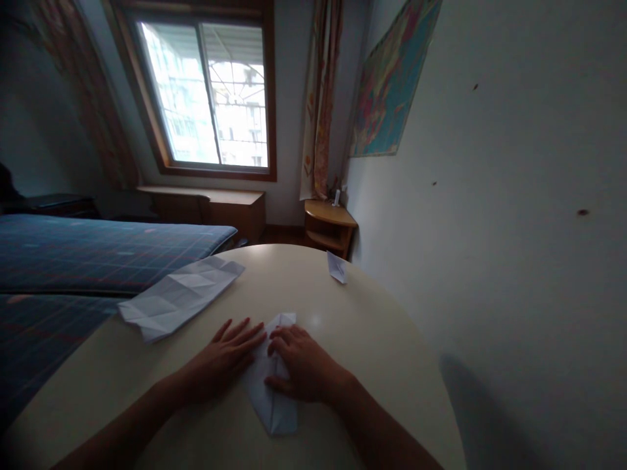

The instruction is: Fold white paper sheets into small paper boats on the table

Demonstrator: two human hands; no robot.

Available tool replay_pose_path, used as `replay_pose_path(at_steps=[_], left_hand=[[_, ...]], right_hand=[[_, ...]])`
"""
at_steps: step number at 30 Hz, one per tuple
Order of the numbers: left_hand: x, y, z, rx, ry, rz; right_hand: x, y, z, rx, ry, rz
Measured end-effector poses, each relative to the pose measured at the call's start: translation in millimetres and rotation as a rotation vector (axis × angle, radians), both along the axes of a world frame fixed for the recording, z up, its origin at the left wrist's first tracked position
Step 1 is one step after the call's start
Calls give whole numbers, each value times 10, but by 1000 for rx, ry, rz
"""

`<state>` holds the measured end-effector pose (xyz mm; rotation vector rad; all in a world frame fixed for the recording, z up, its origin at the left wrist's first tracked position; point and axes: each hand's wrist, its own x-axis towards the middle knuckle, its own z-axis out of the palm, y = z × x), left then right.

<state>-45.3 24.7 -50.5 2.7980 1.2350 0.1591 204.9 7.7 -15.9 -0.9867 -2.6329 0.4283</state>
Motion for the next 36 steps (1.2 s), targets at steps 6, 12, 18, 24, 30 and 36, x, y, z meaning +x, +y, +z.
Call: replay_pose_path(at_steps=[6, 12, 18, 24, 30, 36], left_hand=[[85, 6, 25, 105, -106, -40], [347, -227, 128, 75, -221, -53], [408, -328, 242, 38, -147, 28], [301, -291, 326, 45, -126, 27], [238, -235, 241, 50, -133, -6], [171, -177, 225, 6, -156, -72]], right_hand=[[59, 80, -103, -107, -94, -24], [87, 137, -141, 1, -192, -317], [52, 71, 6, 53, -290, -436], [11, -73, 149, 24, -270, -346], [73, -45, 53, -70, -120, -109], [104, 62, -16, -65, -84, -22]])
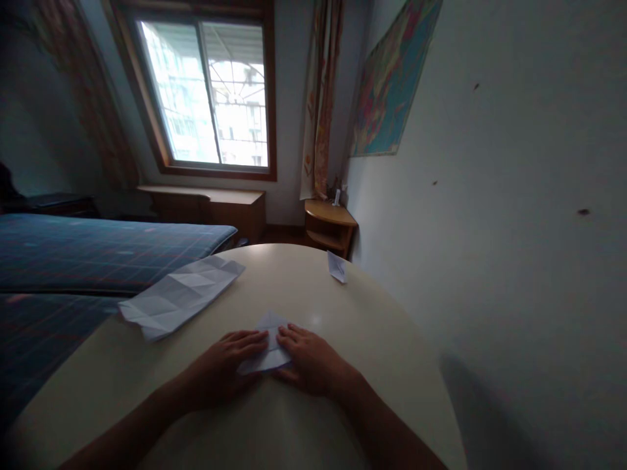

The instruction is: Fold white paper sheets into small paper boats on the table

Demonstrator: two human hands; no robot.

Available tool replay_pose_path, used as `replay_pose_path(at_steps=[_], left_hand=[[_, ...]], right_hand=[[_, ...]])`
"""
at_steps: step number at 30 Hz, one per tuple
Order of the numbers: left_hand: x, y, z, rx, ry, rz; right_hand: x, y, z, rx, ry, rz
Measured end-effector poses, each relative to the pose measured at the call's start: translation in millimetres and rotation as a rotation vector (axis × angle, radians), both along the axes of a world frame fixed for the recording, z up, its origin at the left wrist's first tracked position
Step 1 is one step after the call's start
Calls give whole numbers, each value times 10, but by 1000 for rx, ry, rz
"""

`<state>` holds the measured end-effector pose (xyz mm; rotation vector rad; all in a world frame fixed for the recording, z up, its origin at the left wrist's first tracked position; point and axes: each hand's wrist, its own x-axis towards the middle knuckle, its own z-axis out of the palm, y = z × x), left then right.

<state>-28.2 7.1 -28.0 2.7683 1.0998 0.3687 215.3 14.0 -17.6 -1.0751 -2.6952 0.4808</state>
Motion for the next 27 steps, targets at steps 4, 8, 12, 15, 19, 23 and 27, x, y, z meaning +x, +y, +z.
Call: replay_pose_path(at_steps=[4, 8, 12, 15, 19, 23, 27], left_hand=[[-23, 1, 27, -14, 14, -66], [-20, -9, 43, -18, 21, -56], [-5, -15, 59, 5, 2, -21], [13, -13, 76, 4, -11, -15], [26, 5, 51, 17, -51, 51], [26, 33, -32, 47, -38, 147], [41, 51, -87, 38, -5, 193]], right_hand=[[26, 17, 49, 42, -27, -5], [63, 22, 91, 34, 20, 4], [101, 49, 79, 11, 67, -24], [112, 65, 69, 10, 71, -53], [102, 65, 82, 18, 62, -120], [70, 69, 98, 35, 34, -158], [29, 97, 81, 62, -46, -238]])
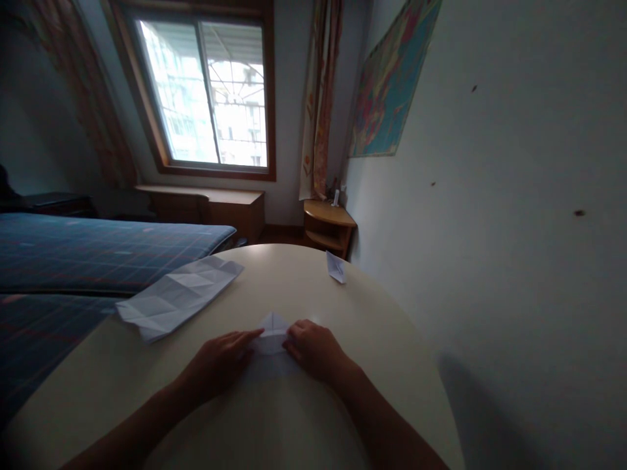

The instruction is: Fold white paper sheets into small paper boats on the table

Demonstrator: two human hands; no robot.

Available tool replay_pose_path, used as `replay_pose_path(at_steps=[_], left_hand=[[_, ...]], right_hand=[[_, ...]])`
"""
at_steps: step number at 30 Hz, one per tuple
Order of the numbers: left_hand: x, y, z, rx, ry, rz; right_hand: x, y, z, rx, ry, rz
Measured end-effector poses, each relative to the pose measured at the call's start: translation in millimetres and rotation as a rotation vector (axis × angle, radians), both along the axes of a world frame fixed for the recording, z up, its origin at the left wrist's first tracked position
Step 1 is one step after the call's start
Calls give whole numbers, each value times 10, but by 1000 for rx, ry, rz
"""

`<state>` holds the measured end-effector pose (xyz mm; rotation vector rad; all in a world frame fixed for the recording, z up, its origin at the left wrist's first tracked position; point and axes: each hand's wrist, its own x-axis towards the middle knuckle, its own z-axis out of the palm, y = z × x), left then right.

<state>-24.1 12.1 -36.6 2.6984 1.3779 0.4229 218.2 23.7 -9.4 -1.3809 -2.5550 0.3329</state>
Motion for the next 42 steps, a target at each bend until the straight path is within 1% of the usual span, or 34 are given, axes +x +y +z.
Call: replay_pose_path(at_steps=[3, 5, 7, 9, 11, 13, 16, 18, 20, 23, 26, 28, 31, 37, 40, 42], left_hand=[[13, 6, -8, 15, 9, -4], [20, 6, -3, 79, 27, -15], [31, 1, 7, 159, 57, -47], [52, -12, 19, 194, 86, -112], [85, -32, 26, 162, 109, -184], [121, -53, 24, 97, 128, -219], [155, -68, 2, 23, 128, -202], [154, -61, -27, 8, 105, -188], [137, -42, -69, 12, 66, -200], [101, -6, -152, 4, -3, -230], [70, 27, -226, -55, -18, -173], [55, 40, -252, -98, -8, -127], [44, 46, -252, -120, -3, -98], [22, 40, -211, -51, 15, -36], [12, 40, -195, 25, 58, 45], [22, 31, -183, 73, 69, 70]], right_hand=[[-22, 17, -29, 4, 10, -23], [-31, 22, -46, 11, 40, -24], [-33, 28, -57, 15, 44, -27], [-26, 45, -66, 28, 23, -36], [-12, 77, -78, 58, 0, -47], [-5, 113, -96, 111, -15, -64], [-54, 123, -132, 205, -17, -86], [-139, 69, -169, 228, 21, -77], [-244, -22, -219, 184, 81, -31], [-355, -142, -295, 37, 88, 47], [-346, -154, -331, -71, 15, 52], [-289, -116, -324, -101, -32, 37], [-183, -55, -286, -126, -73, 9], [-55, -11, -253, -146, -94, -86], [-84, -29, -282, -132, -98, -123], [-133, -62, -304, -109, -96, -151]])
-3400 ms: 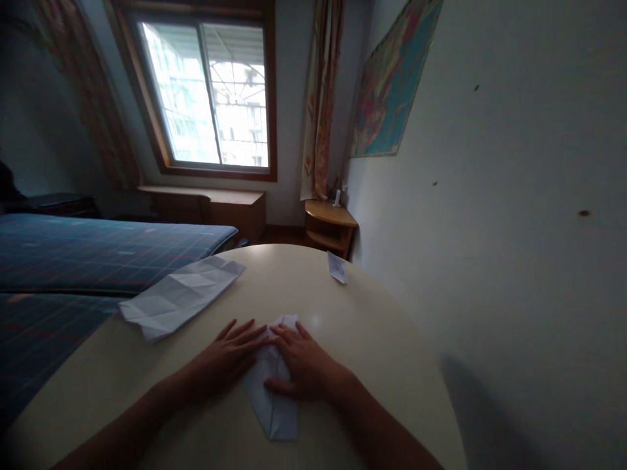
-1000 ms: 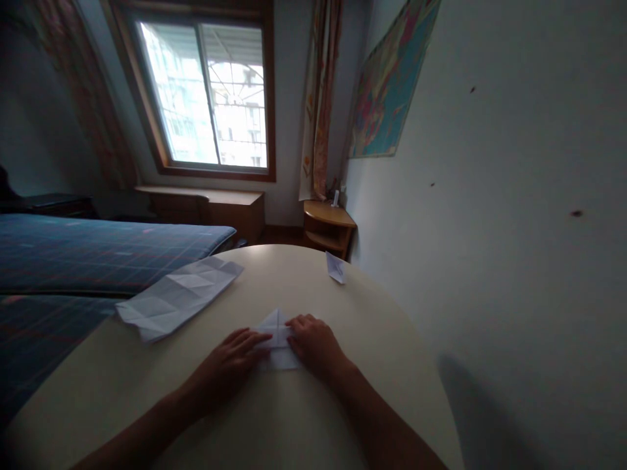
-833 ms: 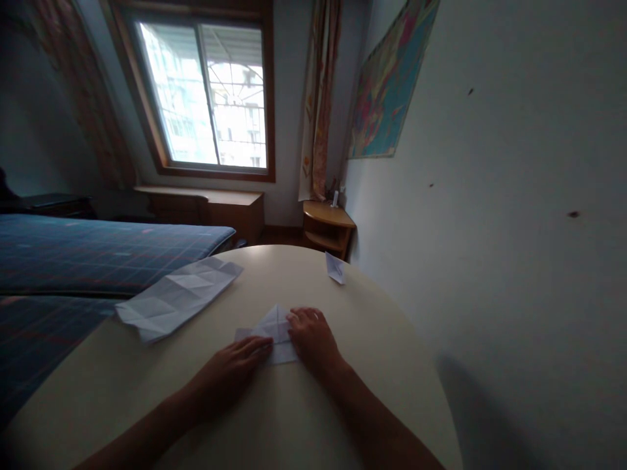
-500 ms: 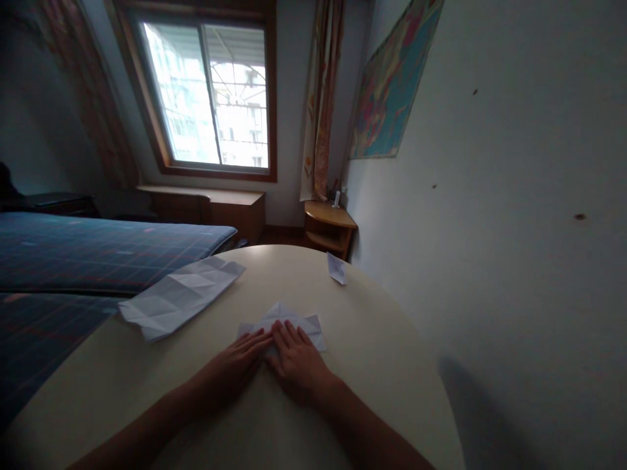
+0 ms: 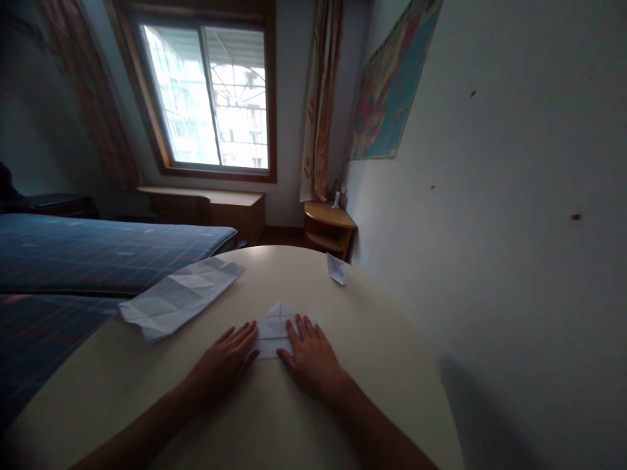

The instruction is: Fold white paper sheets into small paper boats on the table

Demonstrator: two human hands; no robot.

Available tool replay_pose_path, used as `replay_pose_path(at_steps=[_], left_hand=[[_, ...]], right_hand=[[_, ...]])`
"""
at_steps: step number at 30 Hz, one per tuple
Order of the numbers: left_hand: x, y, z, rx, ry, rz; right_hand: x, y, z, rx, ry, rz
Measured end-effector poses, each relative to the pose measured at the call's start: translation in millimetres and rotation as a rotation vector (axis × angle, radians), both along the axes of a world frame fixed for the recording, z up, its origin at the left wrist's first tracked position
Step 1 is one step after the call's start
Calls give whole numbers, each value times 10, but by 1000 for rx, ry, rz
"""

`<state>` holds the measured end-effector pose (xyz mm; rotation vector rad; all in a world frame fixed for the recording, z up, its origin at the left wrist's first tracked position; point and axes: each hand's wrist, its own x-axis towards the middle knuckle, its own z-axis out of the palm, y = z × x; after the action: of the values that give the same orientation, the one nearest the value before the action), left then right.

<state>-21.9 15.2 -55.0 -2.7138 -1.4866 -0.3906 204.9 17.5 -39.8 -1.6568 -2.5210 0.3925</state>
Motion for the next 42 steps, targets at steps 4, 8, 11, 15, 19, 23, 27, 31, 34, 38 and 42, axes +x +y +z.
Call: replay_pose_path(at_steps=[4, 8, 11, 15, 19, 23, 27, 31, 34, 38, 42], left_hand=[[59, -29, -3, 11, -29, -108], [98, -35, -25, -81, 4, -157], [93, -43, 6, -123, 41, -133], [96, -83, 86, -119, 62, -111], [119, -110, 119, -99, 65, -92], [120, -101, 89, -66, 25, -66], [120, -83, 68, -49, 10, -66], [148, -80, 93, -68, 28, -34], [166, -73, 107, -59, 14, -20], [180, -44, 99, -9, -22, -27], [196, -20, 93, 20, -23, -24]], right_hand=[[-92, -74, 6, 28, 33, 25], [-108, -92, 81, -11, 50, 161], [-85, -96, 128, -55, 46, 187], [-54, -140, 168, -90, -22, 100], [-33, -206, 244, -75, -71, 20], [-24, -265, 379, 33, -57, 106], [-35, -299, 520, 94, -58, 197], [-53, -317, 595, 102, -100, 240], [-56, -322, 600, 113, -103, 271], [-51, -326, 573, 143, -94, 285], [-59, -313, 534, 166, -61, 267]])
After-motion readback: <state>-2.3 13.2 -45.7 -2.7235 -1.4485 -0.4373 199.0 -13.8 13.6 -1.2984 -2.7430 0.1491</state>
